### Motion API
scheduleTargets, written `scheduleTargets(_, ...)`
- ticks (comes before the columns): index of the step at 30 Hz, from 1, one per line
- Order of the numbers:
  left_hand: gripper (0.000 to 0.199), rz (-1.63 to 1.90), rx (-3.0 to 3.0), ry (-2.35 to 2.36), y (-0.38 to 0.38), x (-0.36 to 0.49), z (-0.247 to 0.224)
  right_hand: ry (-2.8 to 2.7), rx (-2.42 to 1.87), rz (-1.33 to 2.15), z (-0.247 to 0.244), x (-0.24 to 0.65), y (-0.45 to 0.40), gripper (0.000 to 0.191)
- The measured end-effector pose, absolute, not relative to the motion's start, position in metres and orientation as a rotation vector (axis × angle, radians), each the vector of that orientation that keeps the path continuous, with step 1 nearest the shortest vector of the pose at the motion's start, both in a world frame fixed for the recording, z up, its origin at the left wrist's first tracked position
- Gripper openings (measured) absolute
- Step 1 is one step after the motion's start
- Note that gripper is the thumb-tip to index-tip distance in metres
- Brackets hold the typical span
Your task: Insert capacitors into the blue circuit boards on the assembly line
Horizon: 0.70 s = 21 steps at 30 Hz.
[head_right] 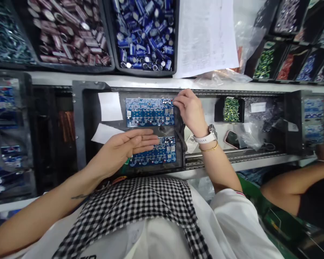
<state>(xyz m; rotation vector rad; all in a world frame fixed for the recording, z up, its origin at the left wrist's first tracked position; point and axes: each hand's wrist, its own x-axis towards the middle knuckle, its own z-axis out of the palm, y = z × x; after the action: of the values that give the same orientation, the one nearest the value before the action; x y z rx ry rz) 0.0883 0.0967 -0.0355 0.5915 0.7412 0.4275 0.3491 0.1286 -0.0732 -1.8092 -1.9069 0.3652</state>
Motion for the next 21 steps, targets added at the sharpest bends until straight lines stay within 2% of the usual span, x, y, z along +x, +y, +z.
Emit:
scheduleTargets(7, 0.02, 0.388, 0.732, 0.897, 0.102, 0.085, -0.038, -1.889, -1.835, 0.338, -0.076, 0.344, 0.127, 0.016)
scheduleTargets(15, 0.025, 0.474, 0.755, 0.916, 0.1, 0.077, -0.035, -1.949, -1.78, 0.395, -0.066, 0.342, 0.121, 0.015)
scheduleTargets(18, 0.035, 0.503, 0.765, 0.867, 0.096, 0.072, -0.028, -1.885, -1.655, 0.595, -0.037, 0.309, 0.096, 0.021)
scheduleTargets(21, 0.042, 0.498, 0.827, 0.802, 0.091, 0.068, -0.02, -1.802, -1.42, 0.865, -0.011, 0.27, 0.069, 0.016)
